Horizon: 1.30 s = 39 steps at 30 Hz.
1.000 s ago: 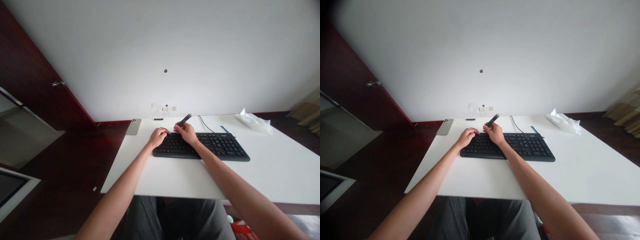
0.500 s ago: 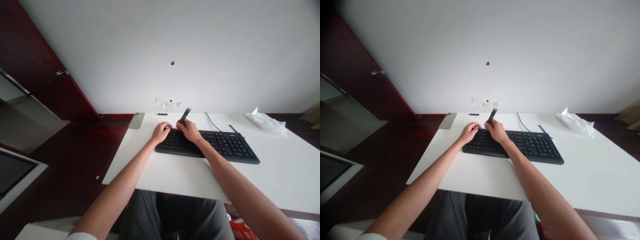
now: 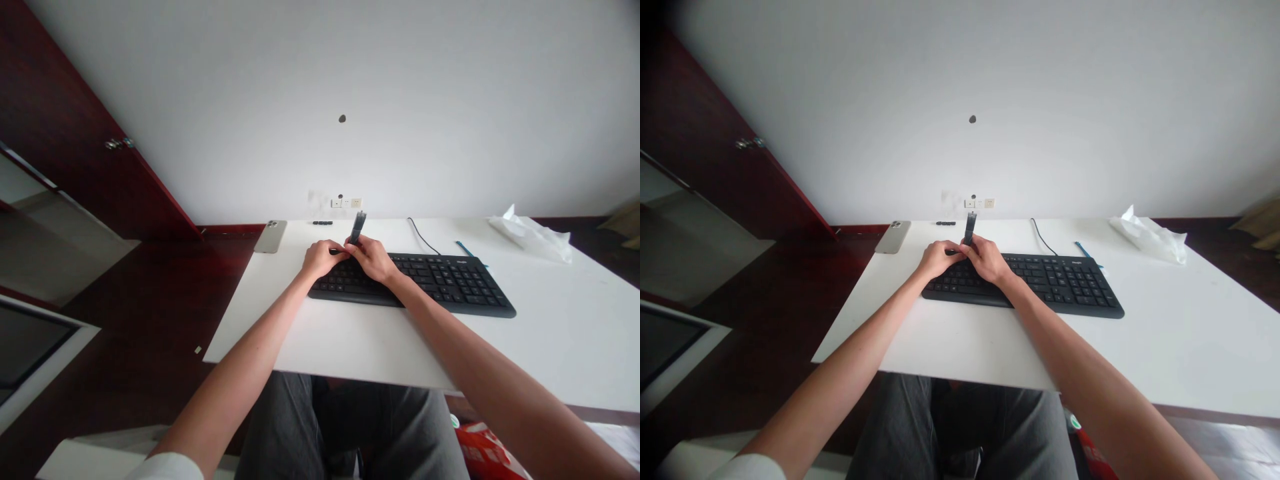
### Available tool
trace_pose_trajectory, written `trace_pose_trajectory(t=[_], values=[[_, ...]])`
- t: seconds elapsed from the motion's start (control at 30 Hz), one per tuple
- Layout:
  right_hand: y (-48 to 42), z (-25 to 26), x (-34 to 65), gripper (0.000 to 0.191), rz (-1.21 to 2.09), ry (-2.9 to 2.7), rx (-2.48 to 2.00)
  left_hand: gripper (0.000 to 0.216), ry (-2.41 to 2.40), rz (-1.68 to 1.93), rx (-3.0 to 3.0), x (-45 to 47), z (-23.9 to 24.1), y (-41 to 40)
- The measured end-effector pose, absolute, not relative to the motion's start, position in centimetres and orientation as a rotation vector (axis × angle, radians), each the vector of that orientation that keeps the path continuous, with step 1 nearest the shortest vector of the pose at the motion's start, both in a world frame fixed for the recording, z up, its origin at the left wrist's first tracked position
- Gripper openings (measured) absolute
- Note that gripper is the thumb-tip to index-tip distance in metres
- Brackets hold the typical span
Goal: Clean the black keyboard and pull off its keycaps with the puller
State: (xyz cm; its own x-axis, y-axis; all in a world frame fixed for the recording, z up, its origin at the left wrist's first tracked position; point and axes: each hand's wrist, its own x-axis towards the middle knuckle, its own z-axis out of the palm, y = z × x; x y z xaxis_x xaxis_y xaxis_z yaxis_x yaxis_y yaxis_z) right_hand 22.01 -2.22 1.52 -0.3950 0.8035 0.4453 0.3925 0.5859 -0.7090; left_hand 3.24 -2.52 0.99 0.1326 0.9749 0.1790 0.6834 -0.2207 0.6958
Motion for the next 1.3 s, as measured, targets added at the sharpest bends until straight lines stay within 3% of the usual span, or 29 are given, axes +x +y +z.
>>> trace_pose_trajectory(t=[0.23,0.5,0.67,0.93,1.3], values=[[-2.4,1.1,22.4,0.040,0.636,-1.697,-0.964,0.014,1.547,0.910,1.914,3.2,0.3,-2.2],[-1.5,0.6,22.7,0.045,0.692,-1.549,-1.035,0.020,1.461,1.042,1.777,2.4,-0.1,-1.3],[-1.1,0.4,22.9,0.044,0.762,-1.563,-1.053,0.017,1.675,1.028,1.740,0.0,0.0,0.1],[-0.9,0.1,22.8,0.039,0.778,-1.631,-1.089,0.019,1.940,0.896,1.844,-1.2,-0.2,0.6],[-0.9,0.1,22.8,0.036,0.774,-1.636,-1.091,0.013,1.853,0.975,2.187,-2.5,0.2,0.5]])
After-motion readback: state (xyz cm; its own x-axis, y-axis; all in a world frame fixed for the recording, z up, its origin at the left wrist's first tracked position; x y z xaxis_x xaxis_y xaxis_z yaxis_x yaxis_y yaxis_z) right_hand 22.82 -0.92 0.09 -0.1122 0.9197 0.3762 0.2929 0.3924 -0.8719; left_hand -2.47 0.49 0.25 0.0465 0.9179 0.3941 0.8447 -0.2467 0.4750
